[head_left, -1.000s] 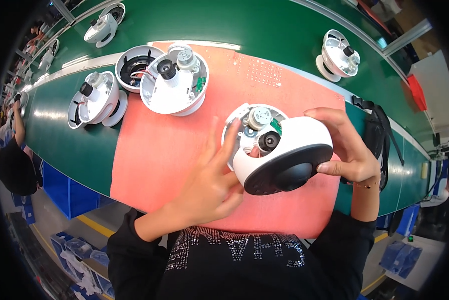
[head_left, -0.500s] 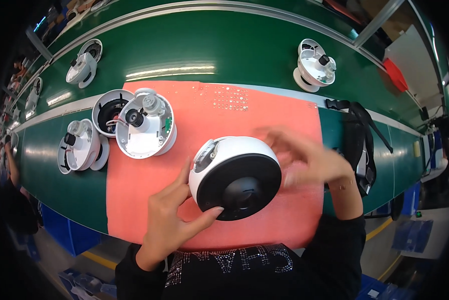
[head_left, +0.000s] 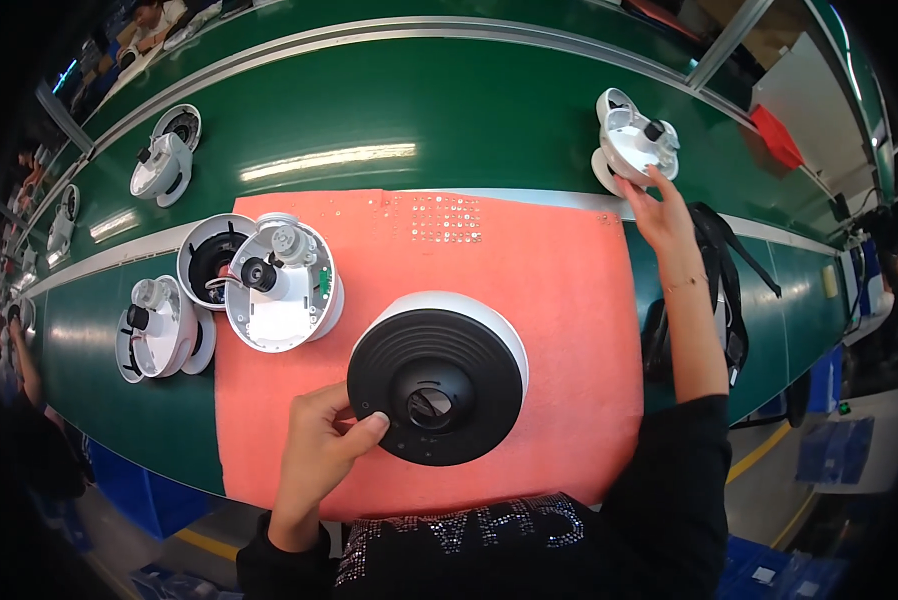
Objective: Assembling or inspecting electronic components of dome security cameras on a factory line.
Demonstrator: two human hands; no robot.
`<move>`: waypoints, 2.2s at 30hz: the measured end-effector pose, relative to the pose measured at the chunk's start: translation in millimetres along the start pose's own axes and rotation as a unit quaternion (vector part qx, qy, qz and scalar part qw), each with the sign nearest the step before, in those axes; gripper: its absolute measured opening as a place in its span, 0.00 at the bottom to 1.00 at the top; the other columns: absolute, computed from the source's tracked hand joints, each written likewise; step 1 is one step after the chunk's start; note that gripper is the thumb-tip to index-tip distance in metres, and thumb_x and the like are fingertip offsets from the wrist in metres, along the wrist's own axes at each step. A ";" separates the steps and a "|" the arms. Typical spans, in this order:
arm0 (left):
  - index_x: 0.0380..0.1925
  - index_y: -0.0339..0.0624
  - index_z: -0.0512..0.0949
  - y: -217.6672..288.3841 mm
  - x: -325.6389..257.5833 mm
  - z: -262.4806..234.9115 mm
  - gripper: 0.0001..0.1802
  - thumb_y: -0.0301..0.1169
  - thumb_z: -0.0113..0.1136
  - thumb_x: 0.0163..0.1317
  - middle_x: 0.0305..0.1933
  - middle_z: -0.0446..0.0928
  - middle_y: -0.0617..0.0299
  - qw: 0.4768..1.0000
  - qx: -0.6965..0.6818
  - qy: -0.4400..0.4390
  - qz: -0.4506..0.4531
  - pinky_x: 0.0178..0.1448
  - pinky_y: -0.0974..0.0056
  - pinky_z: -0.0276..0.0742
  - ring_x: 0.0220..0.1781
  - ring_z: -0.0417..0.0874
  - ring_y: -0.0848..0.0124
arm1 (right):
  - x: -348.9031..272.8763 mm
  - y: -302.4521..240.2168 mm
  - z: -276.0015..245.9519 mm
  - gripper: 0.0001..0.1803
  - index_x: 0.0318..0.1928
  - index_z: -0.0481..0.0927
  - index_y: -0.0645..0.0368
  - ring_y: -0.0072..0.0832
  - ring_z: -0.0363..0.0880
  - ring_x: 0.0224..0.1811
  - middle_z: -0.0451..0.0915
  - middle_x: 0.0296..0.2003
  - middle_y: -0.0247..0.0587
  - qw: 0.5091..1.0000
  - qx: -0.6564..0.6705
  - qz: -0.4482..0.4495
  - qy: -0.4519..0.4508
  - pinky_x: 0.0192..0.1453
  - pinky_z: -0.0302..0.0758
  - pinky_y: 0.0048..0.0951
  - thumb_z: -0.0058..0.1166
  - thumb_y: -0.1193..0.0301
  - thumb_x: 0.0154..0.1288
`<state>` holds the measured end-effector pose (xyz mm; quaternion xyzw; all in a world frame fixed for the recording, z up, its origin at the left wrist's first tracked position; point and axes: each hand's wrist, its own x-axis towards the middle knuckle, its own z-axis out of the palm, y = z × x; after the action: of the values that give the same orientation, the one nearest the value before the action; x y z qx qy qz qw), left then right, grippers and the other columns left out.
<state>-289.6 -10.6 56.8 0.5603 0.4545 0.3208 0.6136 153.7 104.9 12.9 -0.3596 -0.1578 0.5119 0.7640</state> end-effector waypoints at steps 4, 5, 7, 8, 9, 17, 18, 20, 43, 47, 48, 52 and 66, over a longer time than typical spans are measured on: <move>0.35 0.30 0.76 -6.1 -2.8 -7.2 0.11 0.19 0.55 0.49 0.28 0.77 0.62 1.000 0.002 -0.018 -0.013 0.37 0.74 0.74 0.33 0.76 0.80 | -77.1 -7.7 14.8 0.30 0.61 0.47 0.68 0.47 0.55 0.62 0.53 0.59 0.58 0.996 -0.005 0.073 -0.048 0.65 0.60 0.36 0.44 0.74 0.64; 0.37 0.30 0.76 -5.6 -3.3 -8.1 0.12 0.19 0.55 0.49 0.29 0.77 0.62 0.999 -0.008 -0.027 -0.017 0.37 0.74 0.74 0.33 0.75 0.80 | -98.3 -7.9 18.6 0.29 0.62 0.47 0.67 0.45 0.54 0.63 0.52 0.60 0.56 0.994 -0.057 0.064 -0.063 0.66 0.59 0.37 0.43 0.73 0.65; 0.38 0.30 0.75 4.4 -4.0 -3.0 0.14 0.20 0.56 0.48 0.30 0.78 0.61 0.999 -0.026 -0.025 -0.033 0.38 0.73 0.75 0.34 0.76 0.79 | -136.1 -8.8 20.8 0.28 0.62 0.48 0.66 0.43 0.53 0.64 0.53 0.61 0.53 0.992 -0.078 0.070 -0.065 0.67 0.55 0.38 0.41 0.71 0.66; 0.40 0.30 0.75 7.9 -5.7 -0.4 0.16 0.20 0.58 0.48 0.32 0.78 0.60 0.998 -0.045 -0.016 -0.045 0.40 0.72 0.75 0.34 0.77 0.78 | -151.3 -7.3 24.3 0.27 0.62 0.50 0.66 0.40 0.55 0.64 0.56 0.60 0.51 0.992 -0.075 0.087 -0.047 0.68 0.54 0.38 0.39 0.70 0.67; 0.40 0.30 0.75 10.4 -5.4 1.2 0.16 0.20 0.58 0.48 0.32 0.78 0.60 0.998 -0.047 -0.014 -0.050 0.40 0.72 0.75 0.34 0.77 0.78 | -162.8 -9.2 13.9 0.27 0.62 0.50 0.61 0.40 0.56 0.63 0.56 0.61 0.48 0.993 -0.057 0.106 -0.022 0.68 0.55 0.40 0.39 0.71 0.66; 0.40 0.27 0.73 10.4 -19.6 12.8 0.23 0.28 0.67 0.43 0.54 0.69 0.43 0.996 0.070 -0.047 -0.025 0.48 0.64 0.75 0.45 0.79 0.65 | -198.7 0.9 28.3 0.42 0.65 0.43 0.58 0.37 0.56 0.61 0.50 0.60 0.47 0.710 -0.632 -0.312 0.016 0.64 0.53 0.36 0.54 0.73 0.54; 0.38 0.28 0.74 5.6 -24.2 13.5 0.22 0.29 0.68 0.43 0.56 0.65 0.40 0.994 0.096 -0.039 0.026 0.47 0.64 0.76 0.46 0.79 0.63 | -207.7 4.7 46.1 0.43 0.64 0.44 0.60 0.37 0.55 0.61 0.50 0.60 0.48 0.720 -0.601 -0.344 -0.044 0.64 0.53 0.37 0.55 0.71 0.53; 0.33 0.31 0.75 1.2 -29.5 14.6 0.19 0.29 0.70 0.41 0.62 0.54 0.35 0.989 0.128 -0.047 0.065 0.45 0.64 0.76 0.48 0.78 0.57 | -225.4 11.4 63.5 0.46 0.61 0.49 0.66 0.40 0.61 0.57 0.57 0.58 0.51 0.758 -0.530 -0.335 -0.180 0.62 0.57 0.39 0.63 0.63 0.48; 0.41 0.35 0.74 1.2 -42.6 23.8 0.25 0.28 0.70 0.39 0.38 0.78 0.54 0.975 0.144 -0.013 0.172 0.41 0.66 0.78 0.38 0.82 0.62 | -236.6 43.7 123.3 0.30 0.41 0.75 0.66 0.34 0.79 0.25 0.79 0.29 0.44 0.653 -0.550 -0.152 -0.498 0.27 0.75 0.26 0.68 0.61 0.37; 0.39 0.31 0.74 -8.1 -44.5 23.9 0.25 0.28 0.70 0.40 0.37 0.78 0.52 0.980 0.114 0.008 0.164 0.40 0.67 0.79 0.37 0.82 0.64 | -239.2 45.5 123.1 0.29 0.36 0.77 0.65 0.35 0.80 0.28 0.79 0.30 0.45 0.641 -0.583 -0.148 -0.477 0.30 0.76 0.28 0.68 0.54 0.38; 0.39 0.31 0.74 -11.0 -44.0 21.7 0.24 0.28 0.70 0.40 0.37 0.78 0.53 0.983 0.090 0.004 0.162 0.40 0.67 0.79 0.37 0.82 0.65 | -234.1 49.2 123.5 0.30 0.36 0.76 0.65 0.38 0.80 0.30 0.79 0.31 0.46 0.646 -0.557 -0.208 -0.479 0.33 0.76 0.31 0.65 0.51 0.41; 0.50 0.30 0.66 -23.6 -51.5 12.2 0.32 0.31 0.67 0.46 0.48 0.72 0.56 0.969 -0.247 0.003 0.009 0.53 0.67 0.69 0.49 0.74 0.69 | -212.4 48.7 111.8 0.31 0.55 0.61 0.67 0.36 0.68 0.52 0.66 0.51 0.50 0.736 -0.530 -0.150 -0.393 0.51 0.69 0.31 0.50 0.58 0.57; 0.51 0.44 0.68 -102.1 -114.4 -36.5 0.17 0.34 0.42 0.63 0.52 0.70 0.58 0.737 -0.624 0.239 0.101 0.51 0.60 0.75 0.52 0.73 0.66 | -265.0 131.1 196.5 0.39 0.64 0.46 0.54 0.32 0.57 0.60 0.54 0.57 0.46 0.718 -0.409 0.332 -0.455 0.58 0.67 0.32 0.52 0.78 0.55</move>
<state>-378.5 -116.4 -19.0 -0.0007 0.2250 0.7158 0.6610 -166.6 -27.8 89.2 -0.3905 -0.5512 0.7199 0.1598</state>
